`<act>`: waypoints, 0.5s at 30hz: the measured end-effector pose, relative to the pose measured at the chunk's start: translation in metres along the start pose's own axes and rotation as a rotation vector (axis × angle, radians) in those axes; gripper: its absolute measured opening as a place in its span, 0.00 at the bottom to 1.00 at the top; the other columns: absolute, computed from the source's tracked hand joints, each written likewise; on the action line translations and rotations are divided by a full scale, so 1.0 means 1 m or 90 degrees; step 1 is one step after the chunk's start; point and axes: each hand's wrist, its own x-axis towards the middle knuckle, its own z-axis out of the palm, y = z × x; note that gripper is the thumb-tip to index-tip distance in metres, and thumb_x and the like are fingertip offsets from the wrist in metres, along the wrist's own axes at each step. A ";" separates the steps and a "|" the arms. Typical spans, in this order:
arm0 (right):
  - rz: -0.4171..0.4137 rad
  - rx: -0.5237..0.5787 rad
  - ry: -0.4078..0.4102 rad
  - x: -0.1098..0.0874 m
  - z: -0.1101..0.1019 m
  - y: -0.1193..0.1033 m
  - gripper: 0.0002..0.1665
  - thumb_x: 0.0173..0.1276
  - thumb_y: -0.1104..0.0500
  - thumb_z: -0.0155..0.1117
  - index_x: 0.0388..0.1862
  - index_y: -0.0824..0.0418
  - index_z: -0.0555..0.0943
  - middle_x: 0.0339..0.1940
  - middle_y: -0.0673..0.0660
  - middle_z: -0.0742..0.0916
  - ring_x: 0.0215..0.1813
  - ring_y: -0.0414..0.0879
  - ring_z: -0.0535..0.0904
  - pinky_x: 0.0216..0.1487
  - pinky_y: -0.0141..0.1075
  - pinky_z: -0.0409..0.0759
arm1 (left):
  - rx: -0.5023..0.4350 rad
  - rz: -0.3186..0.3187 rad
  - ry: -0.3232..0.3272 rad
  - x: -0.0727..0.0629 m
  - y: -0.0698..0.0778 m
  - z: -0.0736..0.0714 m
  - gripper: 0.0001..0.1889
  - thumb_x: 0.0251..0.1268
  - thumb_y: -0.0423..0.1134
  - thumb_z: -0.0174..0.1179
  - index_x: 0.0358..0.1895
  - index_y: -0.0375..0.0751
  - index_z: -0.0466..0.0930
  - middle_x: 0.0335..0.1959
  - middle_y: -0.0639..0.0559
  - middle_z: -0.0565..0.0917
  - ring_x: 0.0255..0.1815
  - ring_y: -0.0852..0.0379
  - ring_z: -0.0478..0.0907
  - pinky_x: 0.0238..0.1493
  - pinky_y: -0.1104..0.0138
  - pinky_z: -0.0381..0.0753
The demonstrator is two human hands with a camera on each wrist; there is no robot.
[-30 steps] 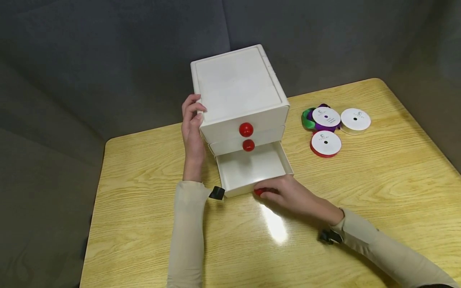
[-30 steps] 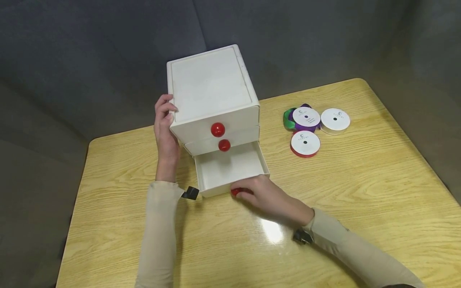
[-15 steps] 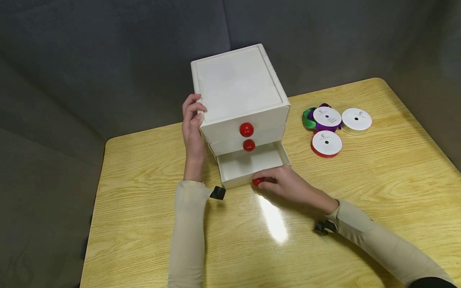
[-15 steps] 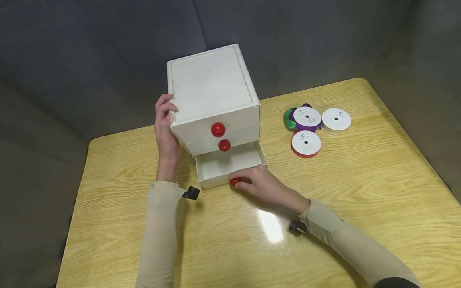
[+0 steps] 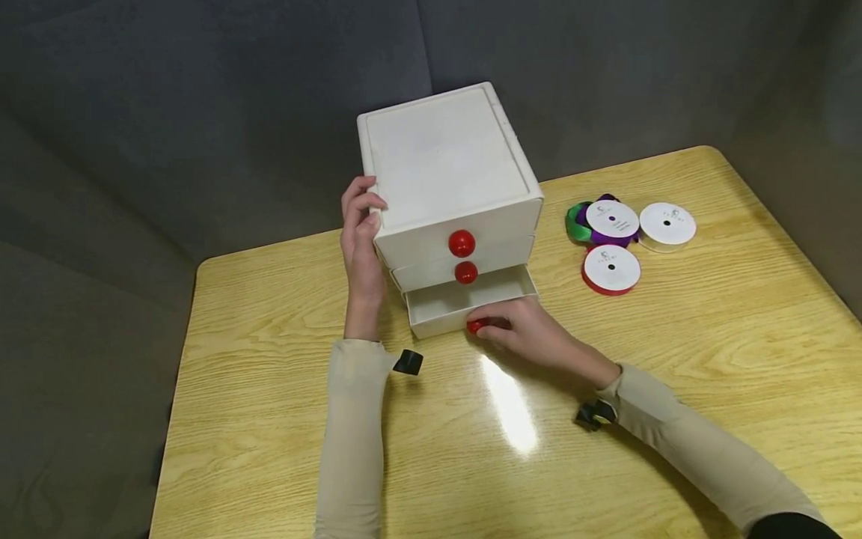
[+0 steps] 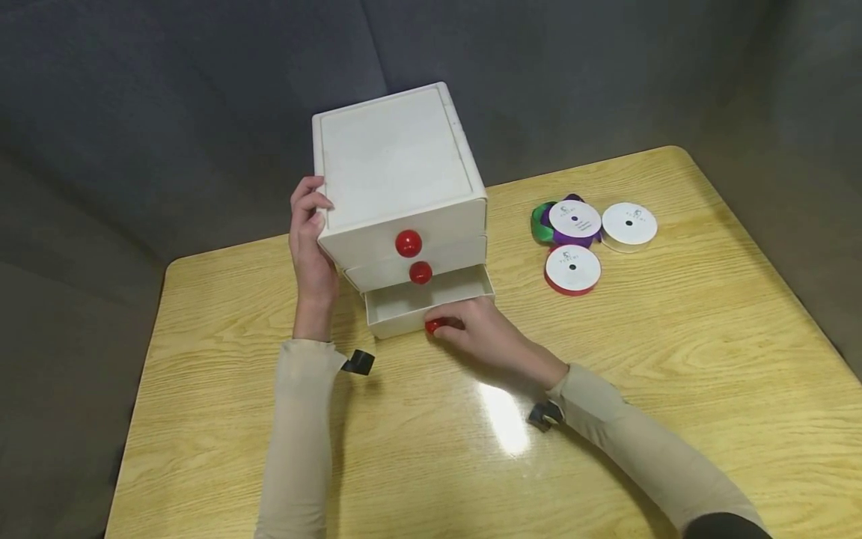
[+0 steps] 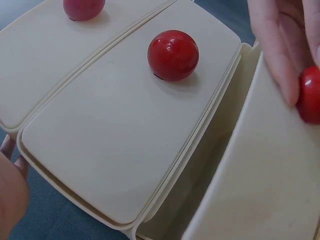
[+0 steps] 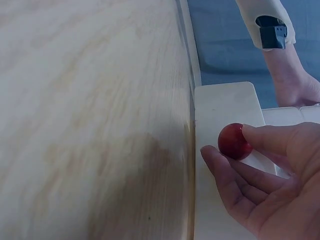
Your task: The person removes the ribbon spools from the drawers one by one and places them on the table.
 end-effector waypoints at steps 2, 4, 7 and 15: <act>0.002 0.006 0.005 0.003 0.000 0.001 0.15 0.69 0.66 0.70 0.53 0.63 0.88 0.49 0.55 0.91 0.43 0.43 0.85 0.45 0.38 0.83 | 0.001 -0.001 -0.001 0.000 0.000 0.000 0.10 0.61 0.44 0.44 0.38 0.55 0.77 0.65 0.54 0.71 0.74 0.54 0.61 0.74 0.59 0.56; 0.004 0.006 0.007 0.006 0.001 0.002 0.15 0.69 0.66 0.70 0.53 0.63 0.88 0.48 0.55 0.91 0.39 0.41 0.82 0.41 0.36 0.81 | 0.000 -0.004 -0.003 0.000 0.000 0.000 0.10 0.60 0.44 0.44 0.38 0.55 0.77 0.65 0.54 0.71 0.74 0.54 0.61 0.74 0.60 0.56; 0.005 0.007 0.011 0.011 0.001 0.004 0.14 0.69 0.66 0.70 0.53 0.63 0.88 0.48 0.54 0.91 0.38 0.41 0.81 0.42 0.36 0.80 | -0.001 -0.008 -0.004 0.000 0.000 0.000 0.10 0.60 0.44 0.44 0.38 0.56 0.77 0.65 0.54 0.71 0.74 0.53 0.61 0.74 0.59 0.56; 0.016 0.013 0.032 0.022 0.003 0.007 0.14 0.69 0.65 0.70 0.53 0.64 0.88 0.45 0.56 0.91 0.30 0.40 0.80 0.35 0.35 0.79 | 0.005 -0.015 -0.011 0.000 0.002 0.000 0.09 0.61 0.44 0.44 0.36 0.56 0.75 0.66 0.54 0.70 0.74 0.55 0.61 0.74 0.60 0.56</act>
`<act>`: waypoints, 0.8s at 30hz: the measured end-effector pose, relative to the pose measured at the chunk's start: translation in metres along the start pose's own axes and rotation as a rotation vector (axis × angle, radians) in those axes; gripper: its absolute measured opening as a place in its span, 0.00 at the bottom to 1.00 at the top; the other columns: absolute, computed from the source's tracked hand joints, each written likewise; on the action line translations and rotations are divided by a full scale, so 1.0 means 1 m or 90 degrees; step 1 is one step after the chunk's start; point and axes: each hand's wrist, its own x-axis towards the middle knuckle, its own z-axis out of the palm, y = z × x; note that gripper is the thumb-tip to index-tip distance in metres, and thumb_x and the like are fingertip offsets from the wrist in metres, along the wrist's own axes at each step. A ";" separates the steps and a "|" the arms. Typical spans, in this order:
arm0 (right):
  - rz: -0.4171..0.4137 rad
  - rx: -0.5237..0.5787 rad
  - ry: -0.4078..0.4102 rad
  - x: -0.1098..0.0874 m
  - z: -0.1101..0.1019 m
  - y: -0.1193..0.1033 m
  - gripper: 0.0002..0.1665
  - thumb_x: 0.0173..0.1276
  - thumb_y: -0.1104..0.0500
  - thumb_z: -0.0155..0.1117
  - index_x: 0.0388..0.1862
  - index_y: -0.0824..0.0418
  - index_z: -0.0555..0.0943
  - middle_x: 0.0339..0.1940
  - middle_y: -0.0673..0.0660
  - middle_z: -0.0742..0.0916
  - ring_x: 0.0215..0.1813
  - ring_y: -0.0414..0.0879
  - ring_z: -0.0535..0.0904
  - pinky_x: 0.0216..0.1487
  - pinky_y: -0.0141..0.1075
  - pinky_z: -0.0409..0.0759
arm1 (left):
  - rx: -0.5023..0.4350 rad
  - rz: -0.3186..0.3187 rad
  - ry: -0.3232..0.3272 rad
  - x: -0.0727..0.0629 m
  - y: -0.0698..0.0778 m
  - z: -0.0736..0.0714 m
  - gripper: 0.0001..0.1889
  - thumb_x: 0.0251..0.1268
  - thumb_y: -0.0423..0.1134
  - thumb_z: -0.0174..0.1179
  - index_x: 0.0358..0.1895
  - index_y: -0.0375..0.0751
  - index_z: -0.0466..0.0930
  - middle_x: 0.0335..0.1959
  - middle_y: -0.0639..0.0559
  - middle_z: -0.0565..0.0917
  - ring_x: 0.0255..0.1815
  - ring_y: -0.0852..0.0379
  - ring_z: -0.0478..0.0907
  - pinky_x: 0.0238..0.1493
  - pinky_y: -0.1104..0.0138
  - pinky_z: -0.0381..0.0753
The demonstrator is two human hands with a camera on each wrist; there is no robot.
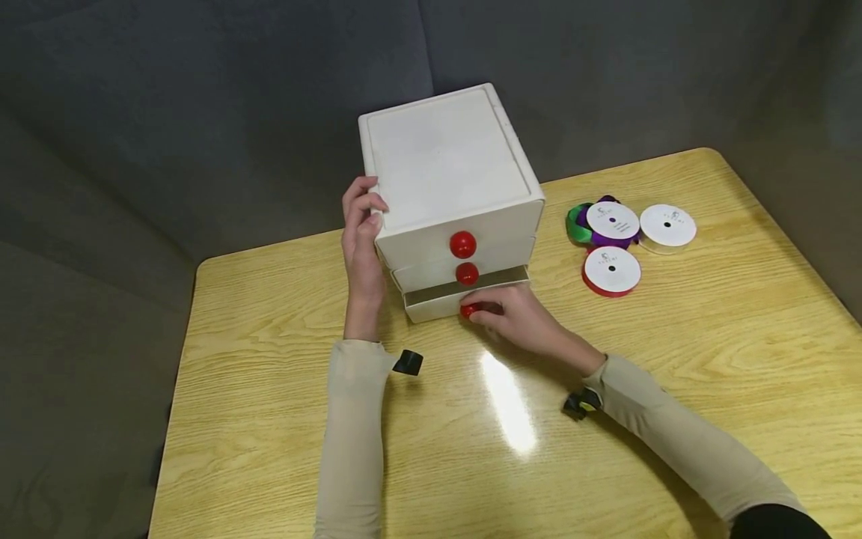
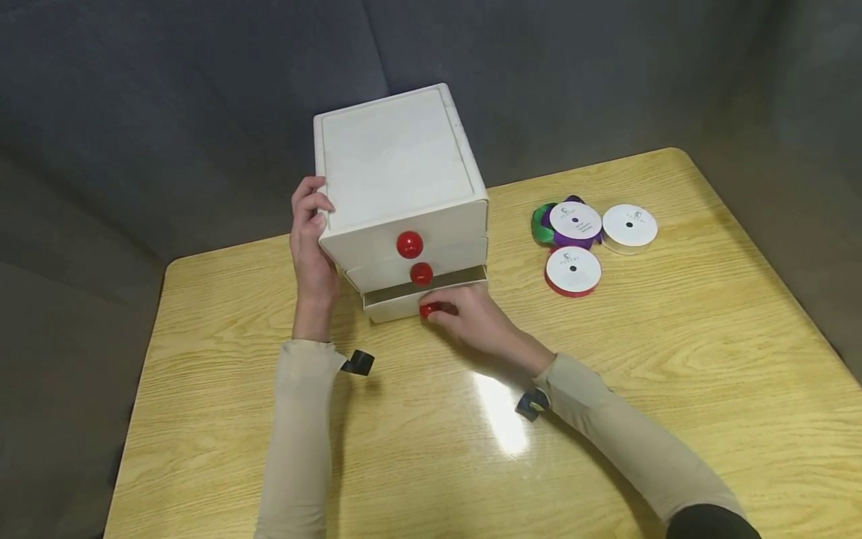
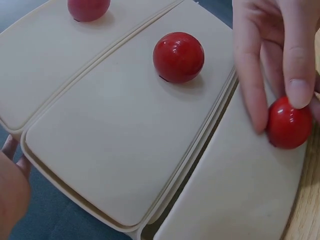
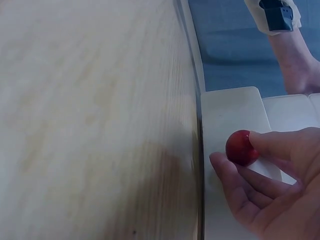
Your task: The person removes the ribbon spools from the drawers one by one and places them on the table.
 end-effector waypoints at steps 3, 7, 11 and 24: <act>-0.002 -0.004 0.013 0.004 0.000 0.002 0.13 0.69 0.65 0.70 0.52 0.64 0.89 0.47 0.57 0.91 0.31 0.41 0.80 0.35 0.34 0.79 | -0.001 0.002 -0.002 0.000 0.000 0.000 0.09 0.61 0.43 0.44 0.36 0.56 0.75 0.66 0.54 0.70 0.74 0.55 0.61 0.74 0.60 0.56; 0.008 0.019 0.017 0.008 -0.001 0.004 0.14 0.69 0.66 0.70 0.53 0.65 0.88 0.40 0.58 0.91 0.24 0.47 0.82 0.28 0.33 0.79 | -0.004 0.016 0.001 0.001 -0.001 0.001 0.08 0.61 0.43 0.45 0.35 0.55 0.75 0.65 0.53 0.70 0.73 0.54 0.61 0.74 0.59 0.56; 0.025 0.071 0.026 0.012 -0.003 0.006 0.14 0.68 0.68 0.70 0.51 0.66 0.88 0.35 0.59 0.89 0.22 0.54 0.82 0.23 0.33 0.78 | -0.006 0.026 0.001 0.001 -0.001 0.002 0.08 0.61 0.43 0.45 0.35 0.55 0.76 0.65 0.51 0.71 0.73 0.53 0.62 0.73 0.58 0.56; 0.041 0.108 0.018 0.021 -0.005 0.008 0.11 0.65 0.70 0.70 0.47 0.67 0.89 0.36 0.58 0.91 0.28 0.56 0.84 0.28 0.32 0.80 | -0.015 0.005 0.019 0.003 0.000 0.001 0.08 0.60 0.44 0.46 0.34 0.56 0.76 0.64 0.53 0.72 0.73 0.53 0.63 0.74 0.59 0.57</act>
